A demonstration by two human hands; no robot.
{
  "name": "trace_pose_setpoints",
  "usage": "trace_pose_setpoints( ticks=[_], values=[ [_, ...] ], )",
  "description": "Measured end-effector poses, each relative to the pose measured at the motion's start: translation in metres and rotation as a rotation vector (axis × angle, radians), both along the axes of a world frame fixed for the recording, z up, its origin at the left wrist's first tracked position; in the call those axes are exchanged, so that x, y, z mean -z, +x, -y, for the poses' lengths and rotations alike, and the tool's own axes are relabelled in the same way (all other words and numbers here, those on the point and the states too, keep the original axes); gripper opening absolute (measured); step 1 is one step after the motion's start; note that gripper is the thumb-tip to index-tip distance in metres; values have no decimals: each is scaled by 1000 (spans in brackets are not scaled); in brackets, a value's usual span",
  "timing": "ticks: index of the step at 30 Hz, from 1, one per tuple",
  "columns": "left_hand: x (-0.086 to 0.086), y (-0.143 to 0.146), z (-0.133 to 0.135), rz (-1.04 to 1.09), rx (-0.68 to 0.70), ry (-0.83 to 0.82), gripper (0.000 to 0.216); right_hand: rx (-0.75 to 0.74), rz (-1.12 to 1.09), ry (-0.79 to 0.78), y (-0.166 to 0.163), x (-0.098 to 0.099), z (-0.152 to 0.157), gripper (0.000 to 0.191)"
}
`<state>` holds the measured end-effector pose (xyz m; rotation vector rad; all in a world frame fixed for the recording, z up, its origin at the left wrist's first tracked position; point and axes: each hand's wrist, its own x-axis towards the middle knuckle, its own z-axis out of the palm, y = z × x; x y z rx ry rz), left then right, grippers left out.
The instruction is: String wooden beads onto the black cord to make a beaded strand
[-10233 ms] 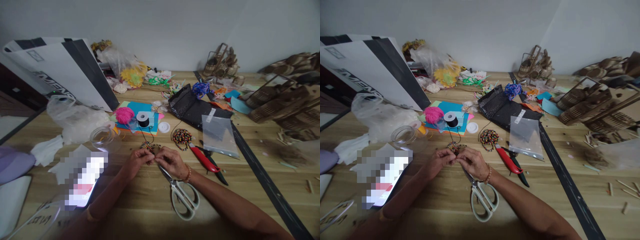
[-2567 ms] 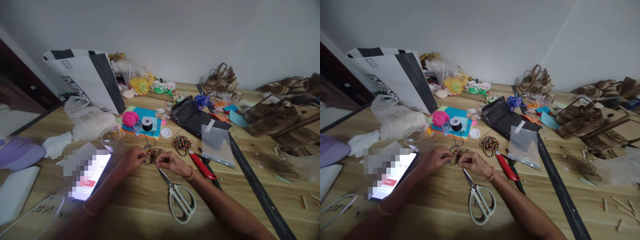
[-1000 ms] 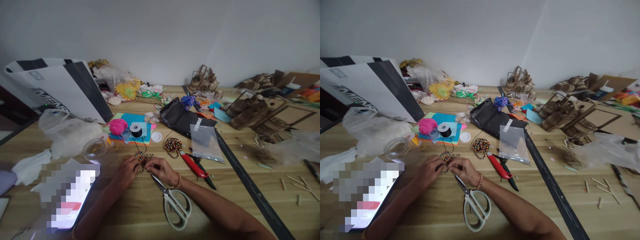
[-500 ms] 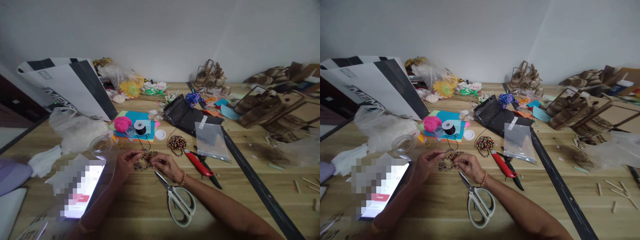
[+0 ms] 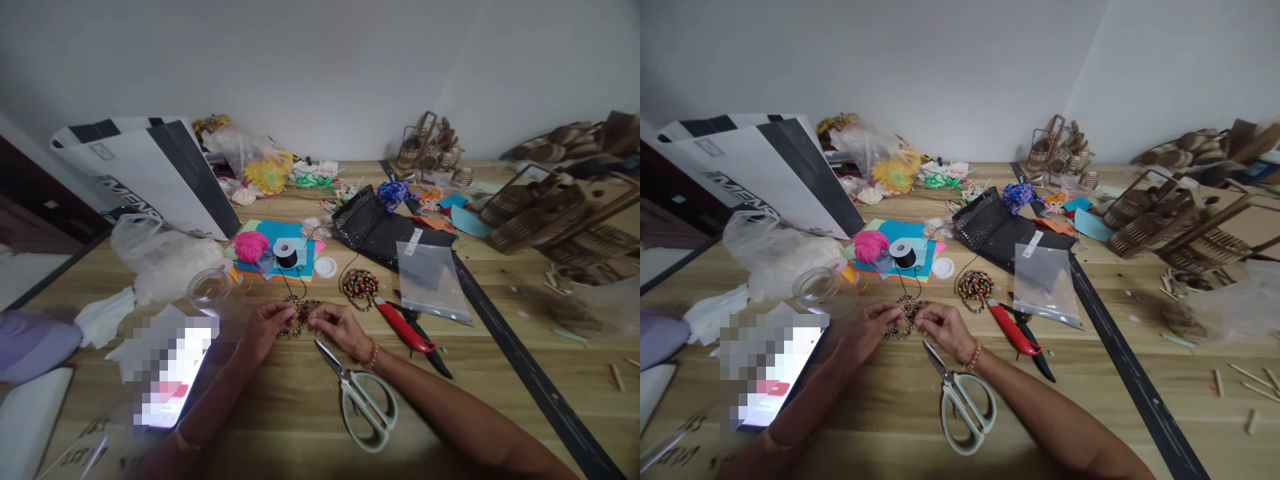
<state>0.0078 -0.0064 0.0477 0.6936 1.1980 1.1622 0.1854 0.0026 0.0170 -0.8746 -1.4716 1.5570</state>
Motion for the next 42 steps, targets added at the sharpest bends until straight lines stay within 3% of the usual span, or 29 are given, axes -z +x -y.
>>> trace_pose_setpoints(
  ticks=[4,11,20,42],
  values=[
    [4,-1,0,-16,55,2,26,-18,-40,-45,0,0,0,36],
    [6,1,1,-85,122,40,23,-36,-3,47,1,-2,1,37],
    [8,1,1,-112,137,60,19,-23,30,125,2,-5,1,32],
    [14,-2,1,-232,201,118,17,-29,46,129,2,-7,2,29]
  ],
)
